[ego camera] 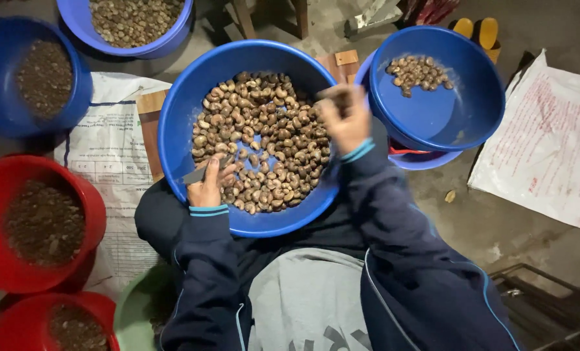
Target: The person sits with a large blue basin of cashew nuts on their lap and uses a small knife to peel the outer skin off individual nuts. They pick up a nut, scrape the skin away, and drop the peeled nut into a smaller blue basin to the right.
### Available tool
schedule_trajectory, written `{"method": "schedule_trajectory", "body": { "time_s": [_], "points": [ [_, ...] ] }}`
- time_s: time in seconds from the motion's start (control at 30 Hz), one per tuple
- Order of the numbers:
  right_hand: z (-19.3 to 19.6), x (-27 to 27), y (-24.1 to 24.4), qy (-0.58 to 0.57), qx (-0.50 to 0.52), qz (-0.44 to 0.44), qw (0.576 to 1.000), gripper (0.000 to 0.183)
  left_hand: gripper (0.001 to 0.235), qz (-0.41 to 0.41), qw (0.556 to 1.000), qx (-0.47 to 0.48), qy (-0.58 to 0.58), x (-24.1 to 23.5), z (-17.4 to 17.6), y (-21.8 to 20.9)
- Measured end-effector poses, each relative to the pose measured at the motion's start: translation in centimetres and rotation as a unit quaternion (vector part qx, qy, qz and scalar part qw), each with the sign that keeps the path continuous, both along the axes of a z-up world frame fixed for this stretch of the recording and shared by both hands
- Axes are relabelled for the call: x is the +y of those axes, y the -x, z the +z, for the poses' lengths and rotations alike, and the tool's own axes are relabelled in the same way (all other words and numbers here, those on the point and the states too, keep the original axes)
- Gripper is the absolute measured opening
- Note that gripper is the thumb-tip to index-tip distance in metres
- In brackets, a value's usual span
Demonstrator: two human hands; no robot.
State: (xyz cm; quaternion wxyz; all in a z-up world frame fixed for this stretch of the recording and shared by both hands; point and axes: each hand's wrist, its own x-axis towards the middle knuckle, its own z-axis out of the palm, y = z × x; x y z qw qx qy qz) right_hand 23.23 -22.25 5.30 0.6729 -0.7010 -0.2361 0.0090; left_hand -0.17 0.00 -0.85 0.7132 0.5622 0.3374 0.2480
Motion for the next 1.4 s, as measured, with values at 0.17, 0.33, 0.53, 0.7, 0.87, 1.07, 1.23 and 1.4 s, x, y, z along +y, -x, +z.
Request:
{"method": "schedule_trajectory", "body": {
  "time_s": [0.17, 0.33, 0.53, 0.7, 0.87, 1.07, 1.23, 1.4],
  "points": [
    [-9.8, -13.7, -10.0, -0.005, 0.132, -0.195, 0.972, 0.031, 0.033, -0.017, 1.0, 0.021, -0.005, 0.0, 1.1, 0.0],
    [-20.3, -23.5, -13.9, -0.028, 0.366, -0.311, 0.877, 0.044, 0.031, -0.015, 1.0, 0.027, -0.002, 0.0, 1.1, 0.1],
    [-20.2, -24.8, -12.0, -0.084, 0.432, -0.352, 0.826, 0.044, 0.032, 0.004, 0.999, 0.038, 0.021, -0.3, 1.2, -0.1],
    [-20.7, -25.0, -13.0, -0.133, 0.43, -0.322, 0.833, 0.047, 0.031, -0.002, 0.999, 0.035, 0.013, 0.0, 0.2, 0.1],
    [-15.9, -18.9, -12.2, -0.113, 0.357, -0.284, 0.882, 0.055, 0.032, -0.004, 0.999, 0.049, 0.004, -0.1, 1.2, -0.1],
    [-3.5, -5.1, -4.9, -0.017, 0.03, -0.15, 0.988, 0.025, 0.045, 0.005, 0.991, 0.125, -0.037, -1.1, 5.1, -1.0],
    [-3.0, 3.6, 3.1, 0.063, -0.062, 0.064, 0.994, 0.025, 0.069, 0.049, 0.965, 0.209, -0.148, 0.8, 2.2, 0.4],
    [-10.0, 8.6, 10.1, 0.38, -0.202, 0.241, 0.87, 0.048, 0.044, 0.01, 0.992, 0.038, -0.119, 2.6, 1.6, 2.2]
  ]
}}
